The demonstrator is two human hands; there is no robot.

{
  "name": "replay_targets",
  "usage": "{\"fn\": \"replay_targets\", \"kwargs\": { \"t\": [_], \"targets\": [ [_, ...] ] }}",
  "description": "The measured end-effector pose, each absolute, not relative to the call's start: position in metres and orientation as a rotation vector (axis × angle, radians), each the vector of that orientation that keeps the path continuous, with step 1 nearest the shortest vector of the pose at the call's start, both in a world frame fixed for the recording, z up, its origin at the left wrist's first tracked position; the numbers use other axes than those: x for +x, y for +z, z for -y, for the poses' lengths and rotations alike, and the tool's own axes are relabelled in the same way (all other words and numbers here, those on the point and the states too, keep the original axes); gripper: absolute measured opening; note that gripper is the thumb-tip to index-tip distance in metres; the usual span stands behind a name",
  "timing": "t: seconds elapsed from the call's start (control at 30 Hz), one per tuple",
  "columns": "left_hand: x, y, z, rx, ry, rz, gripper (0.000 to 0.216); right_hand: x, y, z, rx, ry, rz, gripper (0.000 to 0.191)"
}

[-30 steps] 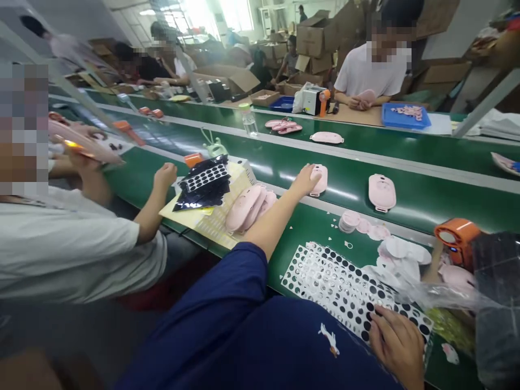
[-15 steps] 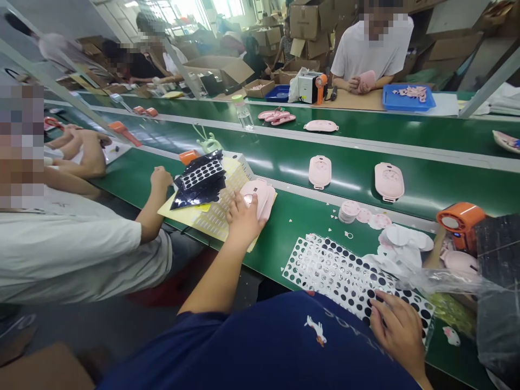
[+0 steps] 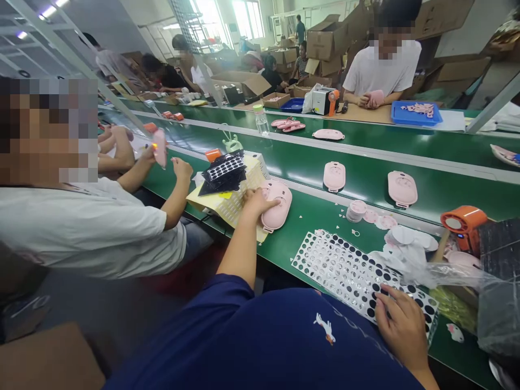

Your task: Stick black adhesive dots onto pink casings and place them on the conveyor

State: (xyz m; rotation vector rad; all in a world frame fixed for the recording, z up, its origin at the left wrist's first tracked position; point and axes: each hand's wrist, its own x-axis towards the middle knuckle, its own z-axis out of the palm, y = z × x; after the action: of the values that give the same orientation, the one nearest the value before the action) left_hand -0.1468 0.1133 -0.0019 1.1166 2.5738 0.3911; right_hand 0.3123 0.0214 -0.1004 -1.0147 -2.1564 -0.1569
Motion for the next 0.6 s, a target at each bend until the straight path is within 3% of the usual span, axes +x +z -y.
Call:
{"fn": "replay_targets", "kwargs": {
  "t": [0.37,0.6],
  "targets": [
    [-0.114,-0.007,-0.11,1.346,0.417,-2.657,0.06,0.312,-0.095,-0.021,-0.969,-0.164,2.153,0.008],
    [-0.104,-0.023,-0.099,1.404,0.462,-2.608,0.062,0.311,-0.094,-0.019,-0.946,-0.12,2.148,0.009]
  ]
}}
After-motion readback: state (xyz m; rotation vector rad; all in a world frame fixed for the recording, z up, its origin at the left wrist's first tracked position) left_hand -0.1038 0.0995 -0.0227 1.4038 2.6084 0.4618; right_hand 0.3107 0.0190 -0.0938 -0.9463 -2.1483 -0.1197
